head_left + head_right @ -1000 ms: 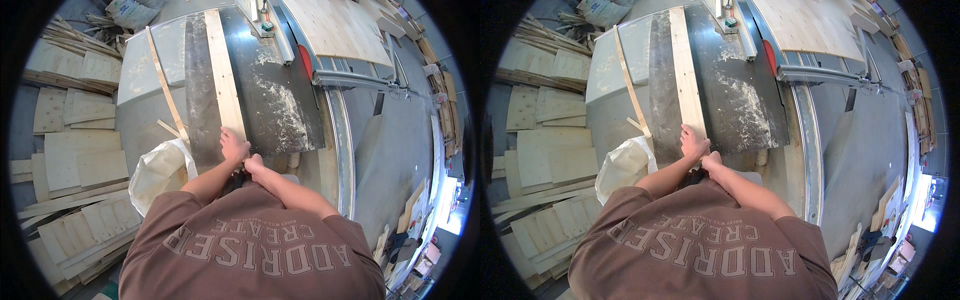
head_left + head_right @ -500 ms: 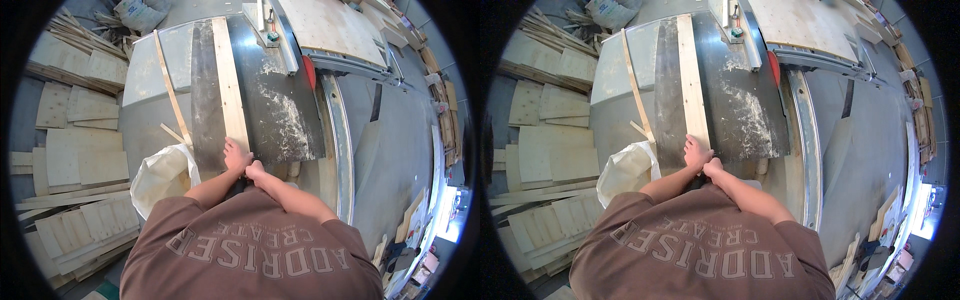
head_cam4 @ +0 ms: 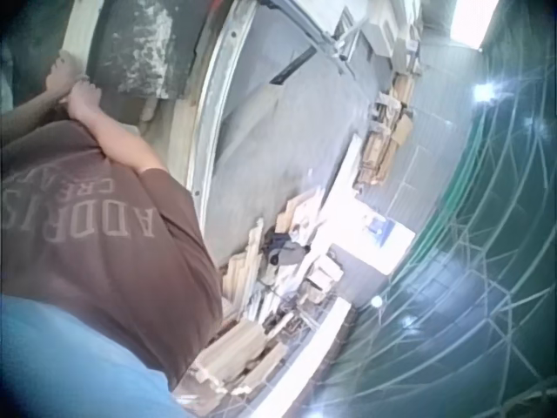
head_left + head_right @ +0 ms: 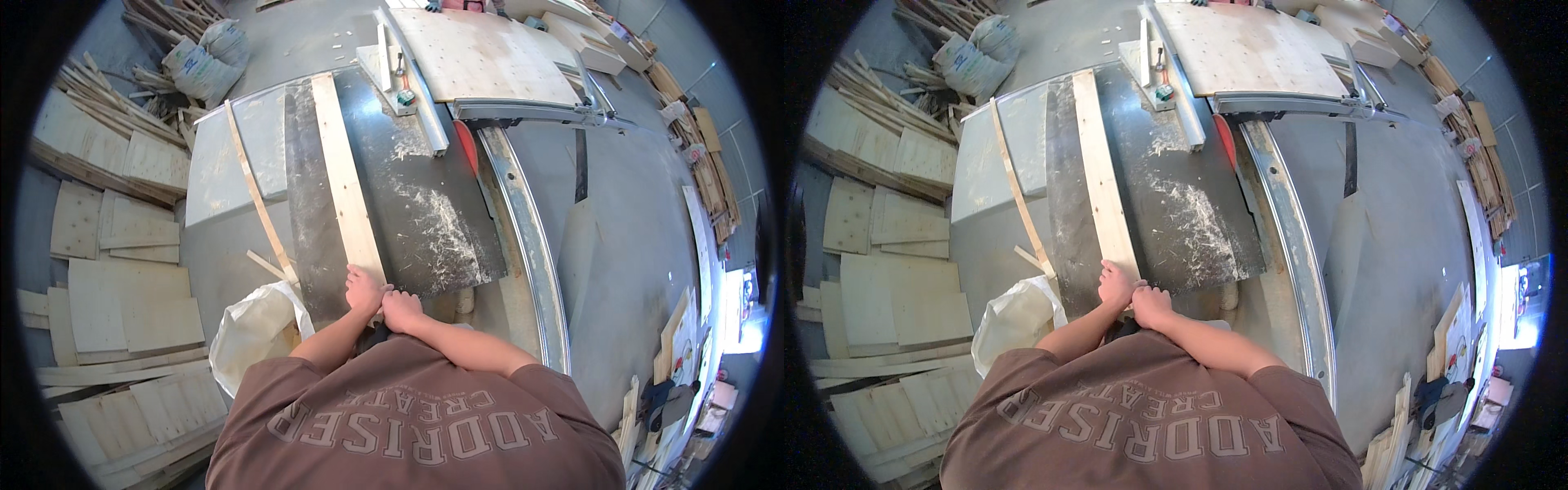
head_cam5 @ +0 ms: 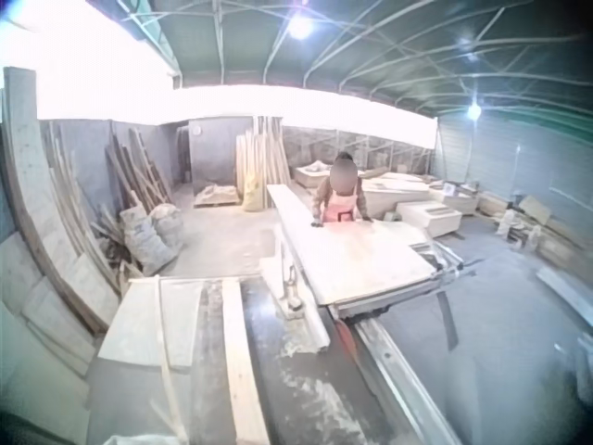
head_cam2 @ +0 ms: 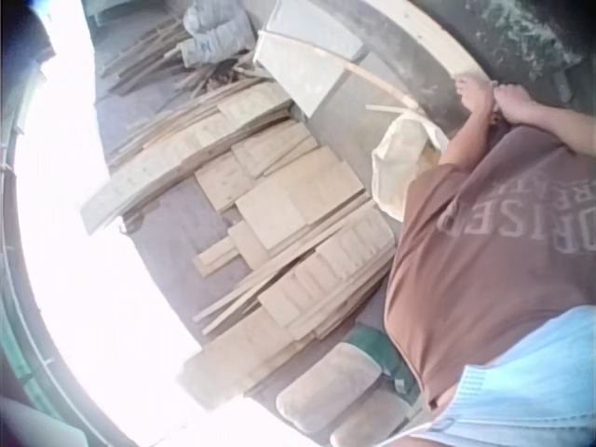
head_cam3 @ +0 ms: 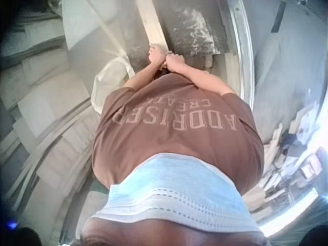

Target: The person feeds long wooden planks through a table saw to trim their edges. A coworker assists by guiding the planks on the opposite side of the saw. The person repeatedly positions and pushes the planks through the blade, then collects the trimmed pieces.

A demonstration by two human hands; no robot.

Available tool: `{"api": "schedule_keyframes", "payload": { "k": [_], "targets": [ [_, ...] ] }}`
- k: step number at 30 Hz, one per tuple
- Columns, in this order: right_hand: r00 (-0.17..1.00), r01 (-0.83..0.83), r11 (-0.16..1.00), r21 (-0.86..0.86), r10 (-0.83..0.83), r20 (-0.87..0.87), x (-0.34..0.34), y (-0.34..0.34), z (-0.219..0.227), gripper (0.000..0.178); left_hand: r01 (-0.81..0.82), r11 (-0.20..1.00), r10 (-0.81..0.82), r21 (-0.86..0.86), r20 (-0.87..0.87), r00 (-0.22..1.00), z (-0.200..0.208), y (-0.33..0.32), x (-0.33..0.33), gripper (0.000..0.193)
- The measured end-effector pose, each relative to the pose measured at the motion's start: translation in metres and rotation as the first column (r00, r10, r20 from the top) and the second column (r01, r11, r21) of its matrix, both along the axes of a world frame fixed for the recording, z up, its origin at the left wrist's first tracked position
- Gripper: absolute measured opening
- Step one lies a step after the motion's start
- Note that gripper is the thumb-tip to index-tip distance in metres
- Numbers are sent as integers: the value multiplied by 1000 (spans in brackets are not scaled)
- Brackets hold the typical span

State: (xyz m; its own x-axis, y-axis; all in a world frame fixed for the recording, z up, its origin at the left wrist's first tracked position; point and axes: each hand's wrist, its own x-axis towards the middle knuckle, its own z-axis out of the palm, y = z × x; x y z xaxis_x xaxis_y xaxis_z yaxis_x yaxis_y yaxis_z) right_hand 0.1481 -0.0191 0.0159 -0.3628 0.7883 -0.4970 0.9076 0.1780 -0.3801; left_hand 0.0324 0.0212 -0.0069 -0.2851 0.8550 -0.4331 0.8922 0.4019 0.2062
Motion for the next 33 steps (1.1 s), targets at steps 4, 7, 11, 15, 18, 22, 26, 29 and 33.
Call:
{"api": "schedule_keyframes", "payload": {
  "k": [4,7,11,15,18,22,26,29,33],
  "targets": [
    [965,-244,956,-163,256,57,8,7,-5,71,189,969,-191,-160,1,982,15,29,-23,94],
    [975,-205,915,-348,222,11,8,12,-1,81,344,926,-355,-154,-51,934,21,38,-34,49],
    [965,-229,895,-382,260,30,10,17,-1,84,371,921,-383,-117,-105,918,2,45,-31,48],
    [969,-210,885,-415,245,32,16,17,-2,89,364,922,-379,-130,-120,918,13,49,-22,39],
    [966,-225,882,-414,256,20,18,18,-3,92,365,922,-381,-129,-131,915,15,50,-21,39],
    [964,-226,873,-433,264,30,20,18,-1,94,358,926,-373,-118,-135,918,13,49,-20,40],
    [965,-219,876,-430,259,35,21,16,-3,96,356,926,-372,-128,-141,917,11,50,-18,40],
    [958,-247,876,-414,284,31,23,14,-4,92,355,928,-369,-115,-143,918,10,49,-18,39],
    [955,-250,875,-415,292,41,26,15,3,89,362,927,-373,-99,-140,917,9,47,-17,39]
  ]
}}
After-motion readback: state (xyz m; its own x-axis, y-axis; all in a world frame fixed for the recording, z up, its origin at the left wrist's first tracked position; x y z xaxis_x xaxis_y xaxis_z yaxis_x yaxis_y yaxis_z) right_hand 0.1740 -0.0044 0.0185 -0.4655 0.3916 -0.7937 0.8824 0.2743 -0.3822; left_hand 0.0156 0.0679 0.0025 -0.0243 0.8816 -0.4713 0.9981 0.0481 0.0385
